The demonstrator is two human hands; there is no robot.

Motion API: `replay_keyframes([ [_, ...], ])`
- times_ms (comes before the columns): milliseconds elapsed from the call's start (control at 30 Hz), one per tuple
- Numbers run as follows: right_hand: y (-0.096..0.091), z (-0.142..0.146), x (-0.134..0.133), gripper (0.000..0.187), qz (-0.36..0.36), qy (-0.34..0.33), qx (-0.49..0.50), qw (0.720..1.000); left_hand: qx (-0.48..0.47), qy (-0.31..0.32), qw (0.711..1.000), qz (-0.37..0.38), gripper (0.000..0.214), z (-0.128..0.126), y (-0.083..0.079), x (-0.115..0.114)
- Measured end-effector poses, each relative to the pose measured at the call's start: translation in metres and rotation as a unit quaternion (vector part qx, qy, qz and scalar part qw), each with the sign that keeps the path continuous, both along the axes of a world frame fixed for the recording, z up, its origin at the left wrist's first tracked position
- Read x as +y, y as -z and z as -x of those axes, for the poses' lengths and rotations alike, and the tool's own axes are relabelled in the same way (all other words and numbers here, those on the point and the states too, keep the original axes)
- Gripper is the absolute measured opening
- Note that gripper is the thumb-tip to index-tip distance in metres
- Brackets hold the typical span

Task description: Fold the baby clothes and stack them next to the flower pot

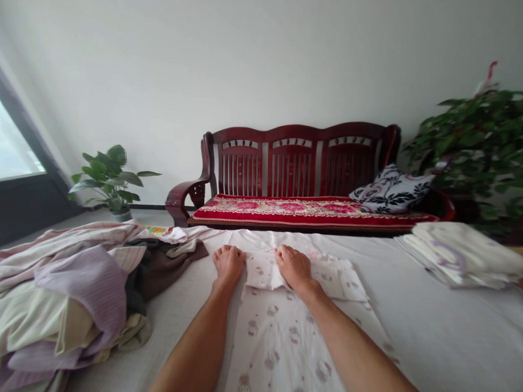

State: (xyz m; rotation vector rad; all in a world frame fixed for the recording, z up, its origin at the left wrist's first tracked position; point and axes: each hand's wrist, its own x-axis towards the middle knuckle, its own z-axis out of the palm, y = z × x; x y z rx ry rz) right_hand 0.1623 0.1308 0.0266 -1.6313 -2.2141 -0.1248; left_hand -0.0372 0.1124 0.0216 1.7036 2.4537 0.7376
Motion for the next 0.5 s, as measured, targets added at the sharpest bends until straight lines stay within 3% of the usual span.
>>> replay_keyframes([
  [200,-0.004,-0.003,-0.002,0.032,-0.026,-0.004,0.031,0.999,0.002,-0.018,0.998,-0.063,0.025,-0.005,-0.009,-0.007],
  [333,-0.007,-0.005,0.001,0.035,0.005,-0.007,0.034,0.999,-0.018,0.109,0.988,-0.109,0.034,-0.025,-0.016,-0.016],
  [500,-0.001,-0.028,-0.005,0.041,-0.004,-0.031,-0.005,1.0,0.051,0.211,0.976,-0.032,0.051,-0.056,-0.006,-0.033],
])
